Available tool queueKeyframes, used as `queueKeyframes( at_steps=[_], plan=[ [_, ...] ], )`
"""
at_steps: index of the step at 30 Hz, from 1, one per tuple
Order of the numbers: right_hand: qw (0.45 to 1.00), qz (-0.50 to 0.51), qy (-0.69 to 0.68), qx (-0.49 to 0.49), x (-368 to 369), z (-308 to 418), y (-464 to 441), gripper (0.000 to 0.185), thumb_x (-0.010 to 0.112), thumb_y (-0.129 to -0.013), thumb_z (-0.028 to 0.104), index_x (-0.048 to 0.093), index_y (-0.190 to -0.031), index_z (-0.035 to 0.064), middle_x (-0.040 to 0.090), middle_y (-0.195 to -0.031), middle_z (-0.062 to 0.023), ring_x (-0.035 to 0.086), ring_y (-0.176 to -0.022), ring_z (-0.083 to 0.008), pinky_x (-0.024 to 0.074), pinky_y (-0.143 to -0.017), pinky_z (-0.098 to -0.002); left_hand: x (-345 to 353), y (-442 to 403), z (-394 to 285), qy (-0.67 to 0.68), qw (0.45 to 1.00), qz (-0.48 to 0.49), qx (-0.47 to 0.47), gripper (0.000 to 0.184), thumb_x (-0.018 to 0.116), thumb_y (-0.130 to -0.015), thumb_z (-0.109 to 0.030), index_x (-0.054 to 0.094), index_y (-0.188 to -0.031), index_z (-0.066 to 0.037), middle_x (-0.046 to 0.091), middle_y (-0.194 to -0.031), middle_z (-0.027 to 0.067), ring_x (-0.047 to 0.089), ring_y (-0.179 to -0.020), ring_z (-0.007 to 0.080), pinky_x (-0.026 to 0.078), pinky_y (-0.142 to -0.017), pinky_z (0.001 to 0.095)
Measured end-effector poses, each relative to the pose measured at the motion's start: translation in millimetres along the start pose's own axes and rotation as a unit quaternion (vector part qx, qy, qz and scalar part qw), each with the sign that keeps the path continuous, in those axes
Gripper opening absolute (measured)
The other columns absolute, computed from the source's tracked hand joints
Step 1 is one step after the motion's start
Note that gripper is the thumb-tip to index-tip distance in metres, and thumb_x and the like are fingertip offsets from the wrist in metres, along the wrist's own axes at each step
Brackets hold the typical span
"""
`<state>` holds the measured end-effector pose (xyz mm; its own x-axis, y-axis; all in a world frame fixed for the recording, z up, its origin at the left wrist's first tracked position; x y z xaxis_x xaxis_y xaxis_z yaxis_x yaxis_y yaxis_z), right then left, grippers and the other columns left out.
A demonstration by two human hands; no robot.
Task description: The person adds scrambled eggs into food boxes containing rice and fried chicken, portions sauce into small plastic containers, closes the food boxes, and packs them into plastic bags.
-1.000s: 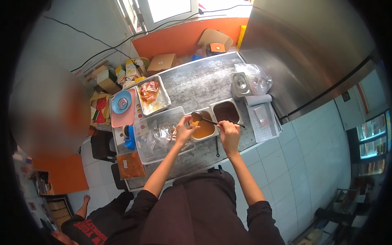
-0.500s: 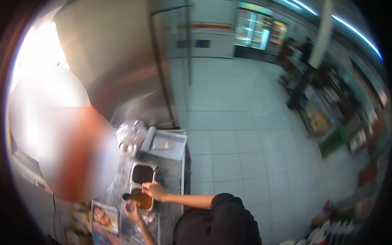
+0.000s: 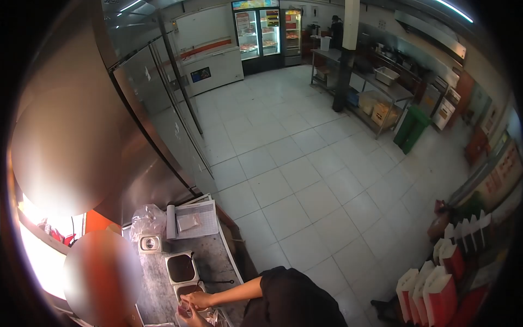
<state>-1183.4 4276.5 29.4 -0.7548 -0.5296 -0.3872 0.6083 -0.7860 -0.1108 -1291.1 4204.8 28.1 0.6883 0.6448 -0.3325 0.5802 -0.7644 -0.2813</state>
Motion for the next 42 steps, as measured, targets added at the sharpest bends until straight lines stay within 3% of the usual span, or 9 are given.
queueKeyframes(
  at_steps=[4, 7, 13, 14, 16, 22, 25, 36, 42],
  plan=[
    [0.999, -0.038, -0.037, -0.008, -10, -3, 1, 0.034, 0.068, -0.079, 0.024, 0.057, -0.097, -0.0011, 0.067, -0.079, -0.0198, 0.067, -0.081, -0.0358, 0.0518, -0.071, -0.0428, 2, 3, 23, 0.112, 0.993, 0.040, -0.001, 0.045, 0.071, -0.088, -0.033, 0.060, -0.113, 0.003, 0.066, -0.108, 0.0145, 0.064, -0.094, 0.0236, 0.052, -0.082, 0.0323],
    [0.983, -0.112, -0.033, -0.139, -16, 6, 4, 0.029, 0.068, -0.080, 0.026, 0.059, -0.090, 0.0005, 0.067, -0.079, -0.0185, 0.067, -0.078, -0.0351, 0.0513, -0.068, -0.0416, 1, 5, 26, 0.129, 0.987, 0.092, -0.027, 0.040, 0.067, -0.091, -0.030, 0.061, -0.112, 0.003, 0.066, -0.108, 0.0141, 0.063, -0.095, 0.0226, 0.051, -0.084, 0.0321],
    [0.987, -0.005, -0.123, -0.102, -21, 17, 2, 0.025, 0.064, -0.085, 0.027, 0.059, -0.090, 0.0032, 0.064, -0.076, -0.0156, 0.066, -0.073, -0.0310, 0.0492, -0.065, -0.0386, -14, 9, 19, 0.142, 0.985, 0.095, -0.023, 0.029, 0.061, -0.095, -0.021, 0.061, -0.110, 0.004, 0.066, -0.109, 0.0152, 0.063, -0.100, 0.0209, 0.049, -0.091, 0.0331],
    [0.983, -0.019, -0.129, -0.127, -20, 17, 2, 0.022, 0.062, -0.090, 0.024, 0.059, -0.092, 0.0026, 0.068, -0.081, -0.0121, 0.068, -0.074, -0.0239, 0.0500, -0.065, -0.0347, -19, 12, 13, 0.126, 0.989, 0.079, -0.010, 0.032, 0.048, -0.102, -0.025, 0.062, -0.103, 0.003, 0.068, -0.103, 0.0144, 0.064, -0.095, 0.0200, 0.051, -0.086, 0.0318],
    [0.988, 0.025, -0.120, -0.098, -23, 29, 3, 0.015, 0.060, -0.089, 0.017, 0.060, -0.096, 0.0030, 0.067, -0.084, -0.0131, 0.068, -0.078, -0.0234, 0.0509, -0.067, -0.0332, -24, 15, 2, 0.145, 0.987, 0.060, -0.030, 0.018, 0.049, -0.100, -0.012, 0.059, -0.101, 0.003, 0.067, -0.098, 0.0124, 0.064, -0.093, 0.0188, 0.050, -0.085, 0.0291],
    [0.975, 0.172, -0.132, -0.044, 7, 45, 9, 0.015, 0.064, -0.088, 0.014, 0.060, -0.093, 0.0003, 0.062, -0.076, -0.0083, 0.061, -0.075, -0.0119, 0.0495, -0.069, -0.0293, -52, 49, 18, 0.169, 0.978, -0.008, -0.117, 0.020, 0.058, -0.096, -0.019, 0.063, -0.098, 0.000, 0.067, -0.094, 0.0075, 0.062, -0.090, 0.0133, 0.047, -0.080, 0.0256],
    [0.958, 0.261, -0.111, -0.031, 33, 70, 18, 0.015, 0.064, -0.087, 0.013, 0.059, -0.092, -0.0003, 0.060, -0.074, -0.0078, 0.060, -0.074, -0.0116, 0.0487, -0.068, -0.0297, -69, 68, 2, 0.070, 0.994, -0.037, -0.078, 0.020, 0.059, -0.096, -0.019, 0.065, -0.097, 0.000, 0.068, -0.089, 0.0058, 0.062, -0.088, 0.0101, 0.048, -0.079, 0.0252],
    [0.898, 0.401, -0.021, -0.180, 106, 75, 57, 0.010, 0.062, -0.087, 0.007, 0.058, -0.092, -0.0005, 0.061, -0.077, -0.0152, 0.061, -0.070, -0.0278, 0.0487, -0.066, -0.0348, -117, 163, 36, 0.169, 0.948, -0.191, -0.188, 0.023, 0.060, -0.096, -0.022, 0.067, -0.095, 0.000, 0.068, -0.085, 0.0027, 0.064, -0.085, 0.0099, 0.049, -0.079, 0.0262],
    [0.901, 0.394, -0.010, -0.182, 115, 45, 57, 0.010, 0.064, -0.087, 0.008, 0.057, -0.087, 0.0009, 0.060, -0.071, -0.0143, 0.059, -0.063, -0.0285, 0.0475, -0.062, -0.0353, -138, 178, 30, 0.022, 0.957, -0.213, -0.197, 0.018, 0.061, -0.094, -0.020, 0.069, -0.093, -0.004, 0.070, -0.088, 0.0070, 0.065, -0.085, 0.0192, 0.049, -0.081, 0.0325]
  ],
)
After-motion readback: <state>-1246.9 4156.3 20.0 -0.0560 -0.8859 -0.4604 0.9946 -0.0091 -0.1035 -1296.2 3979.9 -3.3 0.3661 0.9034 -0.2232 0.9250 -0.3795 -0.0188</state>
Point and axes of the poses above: each hand's wrist, its own y-axis away from the middle knuckle, its own x-axis out of the palm, z = x × y, the point moved 9 cm from there along -y, towards the middle knuckle
